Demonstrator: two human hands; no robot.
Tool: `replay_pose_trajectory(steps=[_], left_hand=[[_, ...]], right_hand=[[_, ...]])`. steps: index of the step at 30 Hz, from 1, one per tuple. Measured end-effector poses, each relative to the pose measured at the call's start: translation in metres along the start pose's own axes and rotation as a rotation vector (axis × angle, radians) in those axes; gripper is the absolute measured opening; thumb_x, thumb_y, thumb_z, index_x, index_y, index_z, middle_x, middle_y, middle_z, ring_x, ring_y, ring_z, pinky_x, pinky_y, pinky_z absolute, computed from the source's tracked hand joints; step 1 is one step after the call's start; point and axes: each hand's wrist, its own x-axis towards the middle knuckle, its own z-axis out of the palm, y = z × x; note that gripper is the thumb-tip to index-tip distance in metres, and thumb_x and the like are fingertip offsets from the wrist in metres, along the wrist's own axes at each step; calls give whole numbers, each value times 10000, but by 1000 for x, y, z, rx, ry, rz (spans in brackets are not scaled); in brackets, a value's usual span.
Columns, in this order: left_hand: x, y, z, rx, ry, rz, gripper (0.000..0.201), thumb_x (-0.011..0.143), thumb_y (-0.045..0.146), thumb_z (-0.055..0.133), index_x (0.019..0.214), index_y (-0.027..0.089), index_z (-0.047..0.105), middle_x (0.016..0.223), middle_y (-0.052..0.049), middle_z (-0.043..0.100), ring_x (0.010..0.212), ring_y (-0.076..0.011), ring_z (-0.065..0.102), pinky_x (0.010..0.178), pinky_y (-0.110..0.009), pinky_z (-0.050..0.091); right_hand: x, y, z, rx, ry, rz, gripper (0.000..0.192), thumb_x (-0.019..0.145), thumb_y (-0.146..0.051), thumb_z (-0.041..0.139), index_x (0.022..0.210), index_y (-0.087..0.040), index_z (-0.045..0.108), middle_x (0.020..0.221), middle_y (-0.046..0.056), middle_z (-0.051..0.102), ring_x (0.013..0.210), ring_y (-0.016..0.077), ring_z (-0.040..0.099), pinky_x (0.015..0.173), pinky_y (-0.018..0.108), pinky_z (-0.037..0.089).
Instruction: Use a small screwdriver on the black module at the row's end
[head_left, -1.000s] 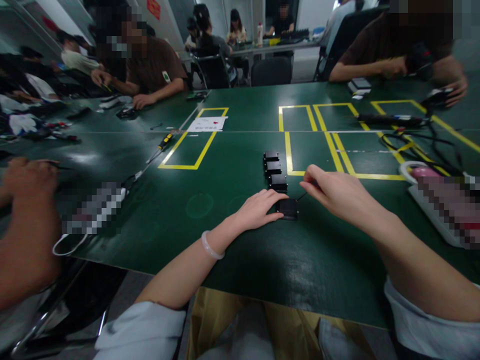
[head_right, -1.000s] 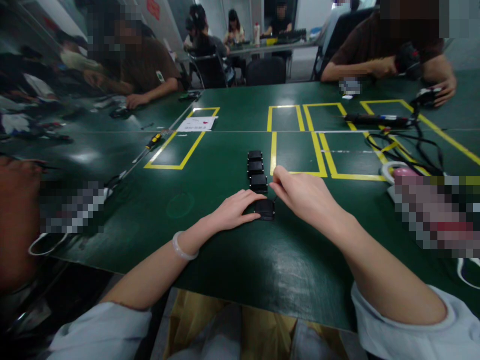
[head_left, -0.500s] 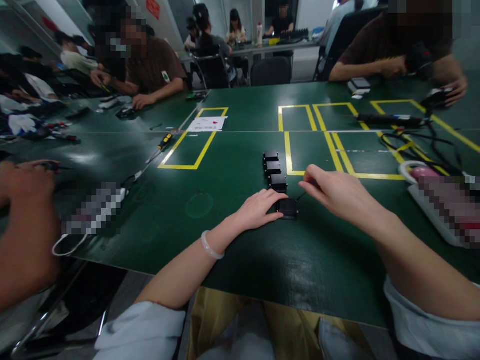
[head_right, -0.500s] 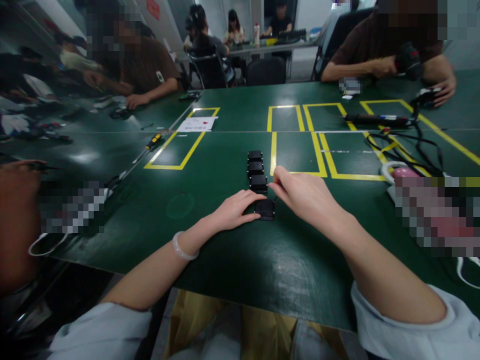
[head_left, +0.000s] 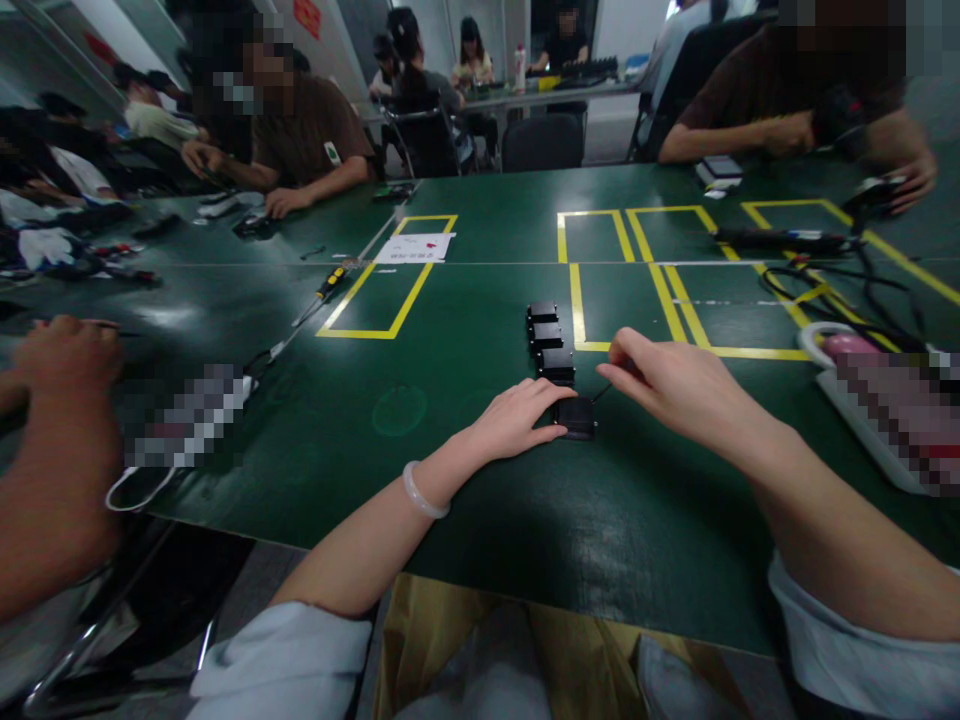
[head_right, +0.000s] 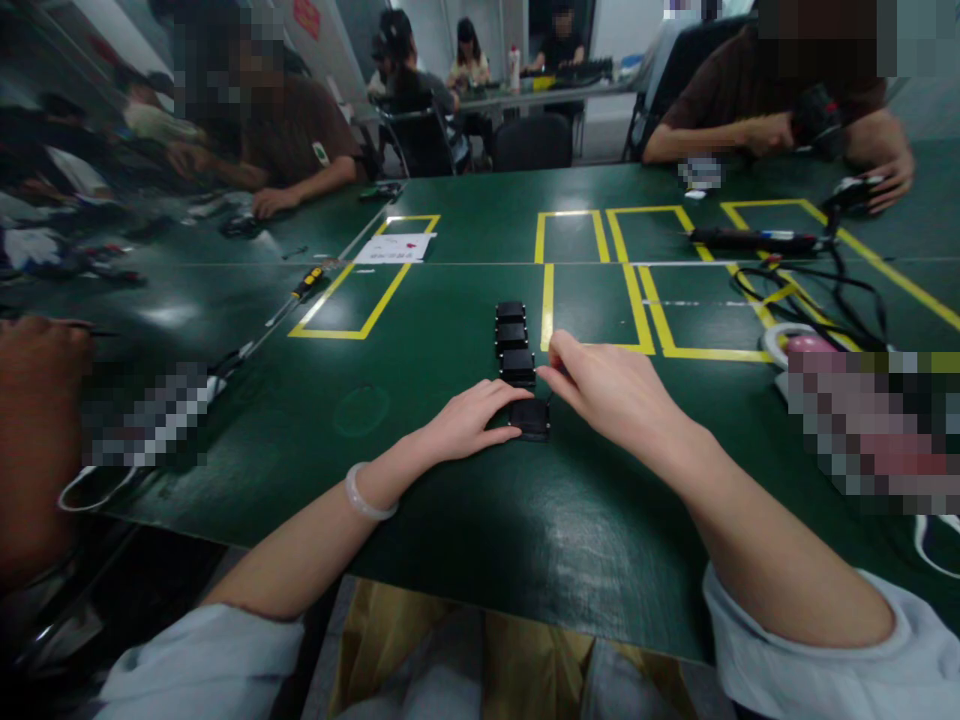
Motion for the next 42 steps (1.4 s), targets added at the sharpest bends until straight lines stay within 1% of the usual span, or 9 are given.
replay_pose_trajectory(steps=[4, 9, 13, 18, 25, 30, 34, 37, 42], left_hand=[[0, 0, -1, 0, 5, 7, 432, 935, 401, 547, 1331, 266, 442, 1200, -65, 561, 1064, -236, 536, 915, -379, 458], [0, 0, 1, -4, 15, 11, 426, 933, 404, 551, 1320, 262, 447, 1201, -64, 561, 1069, -235, 535, 923, -380, 456], [0, -1, 1, -6, 13, 3, 416, 935, 407, 545, 1316, 271, 449, 1210, -64, 557, 1074, -237, 535, 926, -385, 456], [0, 0, 0, 7, 12, 7, 433, 935, 405, 547, 1330, 264, 441, 1210, -64, 558, 1063, -234, 533, 916, -375, 457], [0, 0, 1, 13, 9, 14, 427, 932, 398, 556, 1322, 261, 448, 1205, -61, 558, 1065, -232, 531, 916, -369, 459], [0, 0, 0, 8, 12, 11, 421, 936, 392, 551, 1323, 260, 448, 1195, -63, 560, 1062, -231, 531, 913, -369, 459], [0, 0, -1, 6, 8, 11, 423, 938, 390, 549, 1326, 262, 443, 1206, -63, 556, 1060, -231, 532, 909, -370, 460], [0, 1, -1, 9, 6, 14, 421, 937, 391, 549, 1323, 260, 445, 1211, -64, 554, 1066, -233, 530, 910, -370, 458], [0, 0, -1, 5, 6, 14, 421, 937, 388, 548, 1325, 262, 444, 1206, -65, 556, 1063, -234, 531, 909, -371, 458]], right_hand=[[0, 1, 1, 10, -8, -10, 168, 946, -346, 379, 950, -214, 484, 703, 26, 623, 586, 177, 535, 508, 276, 246], [-2, 0, 1, 47, -12, -33, 159, 907, -321, 423, 1013, -212, 469, 739, 18, 623, 591, 162, 527, 515, 266, 260], [-2, -1, 0, 50, -16, -43, 166, 920, -349, 408, 987, -214, 476, 751, 22, 628, 609, 167, 542, 519, 270, 268], [-1, -1, 1, 17, -6, -33, 231, 962, -403, 356, 923, -216, 486, 733, 34, 636, 608, 180, 547, 518, 280, 257], [-1, 1, 1, 14, -6, 10, 176, 919, -313, 390, 1032, -203, 469, 736, 24, 632, 586, 173, 549, 521, 274, 258], [-1, 0, -1, 10, 7, 0, 159, 935, -336, 379, 972, -213, 473, 732, 21, 624, 592, 170, 539, 521, 275, 248], [0, -1, -1, -16, 0, 5, 228, 963, -405, 360, 908, -218, 477, 717, 28, 622, 609, 185, 543, 518, 280, 241], [0, 0, 0, -23, -13, 15, 194, 962, -368, 364, 943, -212, 479, 702, 26, 617, 593, 184, 540, 517, 281, 242], [-1, 3, 0, -9, -9, 5, 157, 933, -315, 388, 1014, -202, 463, 741, 28, 625, 587, 175, 542, 514, 276, 247]])
